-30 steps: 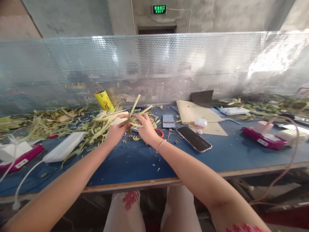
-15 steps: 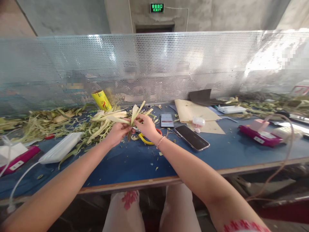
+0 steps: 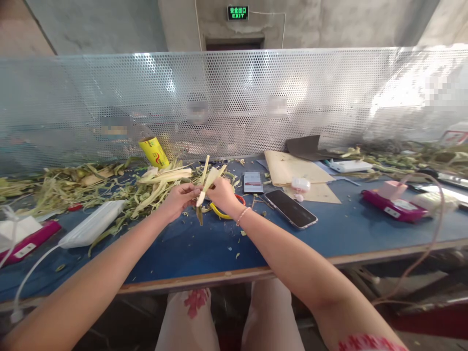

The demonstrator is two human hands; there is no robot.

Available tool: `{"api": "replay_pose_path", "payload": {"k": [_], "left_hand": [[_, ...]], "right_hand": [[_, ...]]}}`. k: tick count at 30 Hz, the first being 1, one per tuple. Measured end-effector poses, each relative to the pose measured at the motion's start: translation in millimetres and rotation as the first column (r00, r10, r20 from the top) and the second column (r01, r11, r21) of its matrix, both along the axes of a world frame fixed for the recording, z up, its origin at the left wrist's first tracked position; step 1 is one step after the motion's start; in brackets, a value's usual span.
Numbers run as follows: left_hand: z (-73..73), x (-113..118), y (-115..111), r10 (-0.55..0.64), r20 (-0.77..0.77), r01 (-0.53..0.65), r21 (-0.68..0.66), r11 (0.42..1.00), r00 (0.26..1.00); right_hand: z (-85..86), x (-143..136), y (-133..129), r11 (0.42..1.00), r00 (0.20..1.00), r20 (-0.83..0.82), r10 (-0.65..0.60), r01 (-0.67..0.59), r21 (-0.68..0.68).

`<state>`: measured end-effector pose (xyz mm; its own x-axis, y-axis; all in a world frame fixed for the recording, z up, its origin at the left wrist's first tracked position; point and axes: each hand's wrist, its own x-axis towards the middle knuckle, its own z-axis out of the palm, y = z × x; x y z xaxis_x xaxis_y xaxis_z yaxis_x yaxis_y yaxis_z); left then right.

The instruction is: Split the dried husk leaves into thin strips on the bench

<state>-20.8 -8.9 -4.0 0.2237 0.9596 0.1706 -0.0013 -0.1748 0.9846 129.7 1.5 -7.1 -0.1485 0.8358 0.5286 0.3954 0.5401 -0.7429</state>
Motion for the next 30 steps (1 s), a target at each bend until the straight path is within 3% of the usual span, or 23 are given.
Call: {"api": "replay_pose_path", "payload": {"k": [3, 7, 23, 30], "left_hand": [[1.5, -0.1, -2.0, -0.014, -0.057, 0.015, 0.015, 1.000, 0.998], [3.8, 0.0, -3.9, 0.014, -0.119, -0.010, 0.038, 0.999, 0.993], [2.6, 0.6, -0.7, -0.029, -0.053, 0.032, 0.065, 0.997, 0.998], [4.0, 0.7, -0.7, -0.036, -0.065, 0.042, 0.086, 0.995, 0.997]], "right_hand": [[-1.5, 0.2, 4.2, 0.997, 1.000, 0.029, 0.001, -0.003, 0.080], [0.6, 0.8, 1.1, 0.996, 0.998, 0.009, 0.066, -0.066, 0.065], [-0.3, 1.2, -3.5, 0.980, 0.981, -0.064, 0.182, -0.176, 0.088], [-1.0, 1.0, -2.9, 0.984, 0.984, -0.063, 0.167, -0.163, 0.070]]}}
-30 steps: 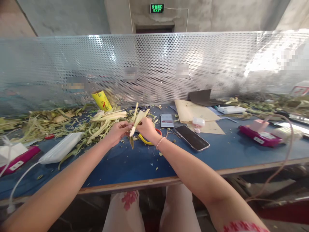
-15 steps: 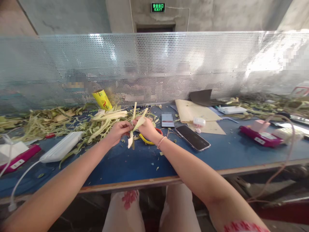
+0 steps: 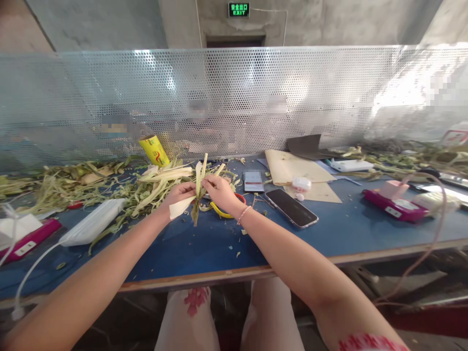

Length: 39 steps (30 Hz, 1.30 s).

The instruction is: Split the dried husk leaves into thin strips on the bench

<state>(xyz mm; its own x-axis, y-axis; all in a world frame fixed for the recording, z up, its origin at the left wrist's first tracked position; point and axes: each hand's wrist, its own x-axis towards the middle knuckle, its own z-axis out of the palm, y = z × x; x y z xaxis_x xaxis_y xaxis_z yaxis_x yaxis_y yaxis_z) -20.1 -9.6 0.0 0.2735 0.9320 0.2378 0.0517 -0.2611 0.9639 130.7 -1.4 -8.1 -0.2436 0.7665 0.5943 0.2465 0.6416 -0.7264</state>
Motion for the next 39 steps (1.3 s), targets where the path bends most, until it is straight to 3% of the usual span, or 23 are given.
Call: {"api": "replay_pose_path", "payload": {"k": [7, 14, 19, 30, 39], "left_hand": [[0.6, -1.6, -0.5, 0.053, -0.278, 0.026, 0.271, 0.962, 0.959], [-3.0, -0.1, -3.7, 0.178, -0.373, -0.042, 0.345, 0.938, 0.911], [-0.5, 2.3, -8.4, 0.299, -0.394, -0.107, 0.439, 0.892, 0.869], [2.4, -0.9, -2.0, 0.112, -0.346, -0.015, 0.272, 0.962, 0.932], [0.8, 1.5, -5.0, 0.128, -0.363, -0.027, 0.270, 0.962, 0.923]], "right_hand": [[-1.5, 0.3, 1.9, 0.994, 0.994, 0.002, -0.107, 0.107, -0.002], [0.8, -0.3, -2.4, 0.990, 0.987, 0.074, -0.141, 0.139, 0.030], [-0.3, -2.8, -5.8, 0.994, 0.994, 0.063, -0.088, 0.084, 0.069], [1.8, -1.6, -6.0, 0.996, 0.996, 0.043, -0.081, 0.083, -0.038], [5.3, -1.9, -7.2, 0.994, 0.997, 0.019, -0.078, 0.079, -0.070]]}}
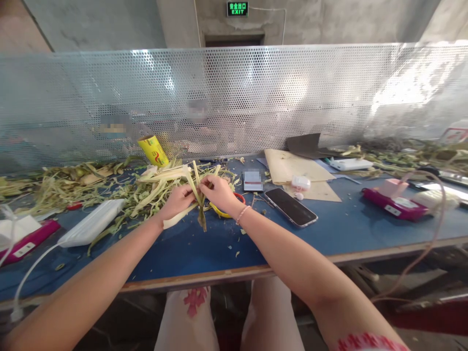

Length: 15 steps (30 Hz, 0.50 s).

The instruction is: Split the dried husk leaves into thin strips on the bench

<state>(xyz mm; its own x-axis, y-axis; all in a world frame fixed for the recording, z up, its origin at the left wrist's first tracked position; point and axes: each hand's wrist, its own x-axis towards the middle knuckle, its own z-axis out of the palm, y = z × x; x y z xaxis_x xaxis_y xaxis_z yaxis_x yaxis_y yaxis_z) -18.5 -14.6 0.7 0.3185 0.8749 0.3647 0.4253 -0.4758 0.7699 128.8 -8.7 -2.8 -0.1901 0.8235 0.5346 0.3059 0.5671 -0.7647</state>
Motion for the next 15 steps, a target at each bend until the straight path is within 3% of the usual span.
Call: {"api": "replay_pose_path", "payload": {"k": [8, 15], "left_hand": [[-1.8, 2.3, 2.2, -0.103, 0.152, 0.126, -0.149, 0.981, 0.983], [-6.5, 4.6, 0.9, -0.098, 0.417, 0.223, -0.260, 0.939, 0.903]], "right_hand": [[1.6, 0.9, 0.1, 1.000, 1.000, -0.025, -0.001, 0.000, -0.026], [-3.2, -3.8, 5.0, 0.936, 0.927, -0.338, 0.160, -0.251, -0.246]]}}
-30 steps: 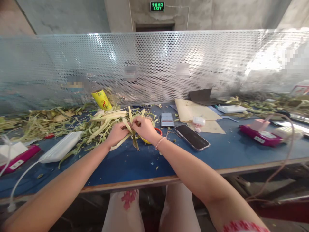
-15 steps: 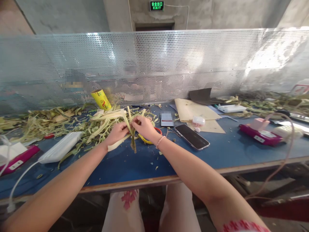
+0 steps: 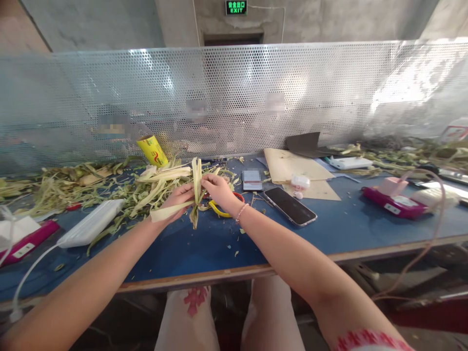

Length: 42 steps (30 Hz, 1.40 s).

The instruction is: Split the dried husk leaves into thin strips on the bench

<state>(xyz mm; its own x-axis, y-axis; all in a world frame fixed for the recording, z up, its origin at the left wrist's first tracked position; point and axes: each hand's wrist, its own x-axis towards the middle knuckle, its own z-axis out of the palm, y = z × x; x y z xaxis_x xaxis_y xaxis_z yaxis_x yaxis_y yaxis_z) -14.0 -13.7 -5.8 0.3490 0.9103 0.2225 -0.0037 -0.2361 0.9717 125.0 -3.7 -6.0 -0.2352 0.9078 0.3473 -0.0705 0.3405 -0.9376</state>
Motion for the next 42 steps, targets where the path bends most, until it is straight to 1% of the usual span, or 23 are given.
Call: {"api": "replay_pose_path", "payload": {"k": [2, 4, 6, 8, 10, 11, 13, 18, 22, 24, 26, 29, 31, 33, 35, 37, 40, 42], "left_hand": [[-0.2, 0, 1, 0.023, 0.012, -0.023, -0.024, 0.999, 1.000], [0.1, -1, 2, 0.073, -0.026, -0.074, -0.008, 0.997, 0.997], [1.1, -2, 3, 0.157, -0.112, -0.149, 0.073, 0.986, 0.981], [3.0, -3, 2, 0.268, -0.191, -0.230, 0.200, 0.952, 0.944], [4.7, -3, 0, 0.382, -0.211, -0.306, 0.318, 0.897, 0.900], [5.3, -4, 0, 0.418, -0.208, -0.329, 0.358, 0.874, 0.884], [5.5, -4, 0, 0.449, -0.208, -0.343, 0.403, 0.849, 0.869], [5.5, -4, 0, 0.476, -0.243, -0.332, 0.459, 0.824, 0.845], [5.9, -2, 0, 0.498, -0.233, -0.370, 0.432, 0.823, 0.835], [5.7, -2, 1, 0.493, -0.195, -0.383, 0.417, 0.824, 0.848], [6.4, -2, 0, 0.462, -0.143, -0.383, 0.377, 0.843, 0.875], [9.7, -2, -1, 0.381, -0.074, -0.354, 0.240, 0.904, 0.922], [12.1, -3, 0, 0.339, -0.039, -0.329, 0.162, 0.930, 0.940], [12.9, -4, 2, 0.333, -0.004, -0.329, 0.140, 0.934, 0.943], [11.7, -7, 5, 0.352, 0.035, -0.353, 0.153, 0.923, 0.935], [9.7, -9, 7, 0.367, 0.080, -0.375, 0.171, 0.911, 0.927], [8.5, -10, 7, 0.377, 0.108, -0.392, 0.246, 0.886, 0.920], [9.3, -8, 4, 0.389, 0.093, -0.398, 0.317, 0.861, 0.916]], "right_hand": [[-1.1, 0, 1, 0.999, 1.000, 0.017, -0.007, 0.007, 0.046], [-1.5, 1, 0, 0.983, 0.988, 0.131, -0.086, 0.062, 0.175], [-1.7, 1, -2, 0.940, 0.946, 0.255, -0.200, 0.112, 0.323], [-2.3, 1, -4, 0.893, 0.900, 0.329, -0.285, 0.125, 0.431], [-3.3, 0, -5, 0.868, 0.875, 0.366, -0.316, 0.112, 0.483], [-3.9, -1, -6, 0.864, 0.870, 0.376, -0.319, 0.104, 0.493], [-4.7, -2, -5, 0.868, 0.869, 0.382, -0.313, 0.098, 0.487], [-5.1, -1, -4, 0.871, 0.872, 0.388, -0.298, 0.082, 0.485], [-6.9, -1, -4, 0.859, 0.858, 0.410, -0.309, 0.066, 0.508], [-8.1, 0, -5, 0.847, 0.844, 0.430, -0.322, 0.053, 0.530], [-8.5, -1, -6, 0.839, 0.825, 0.458, -0.331, 0.035, 0.543], [-7.1, -1, -8, 0.840, 0.812, 0.485, -0.324, 0.011, 0.543], [-5.9, -1, -8, 0.843, 0.810, 0.490, -0.322, 0.010, 0.538], [-5.5, 0, -6, 0.838, 0.809, 0.480, -0.340, 0.029, 0.544], [-6.0, 3, -3, 0.830, 0.800, 0.471, -0.371, 0.058, 0.555], [-7.1, 6, 0, 0.844, 0.767, 0.505, -0.395, 0.085, 0.530], [-7.9, 11, 1, 0.880, 0.667, 0.620, -0.413, 0.116, 0.461], [-7.5, 13, 0, 0.874, 0.600, 0.665, -0.445, 0.131, 0.467]]}}
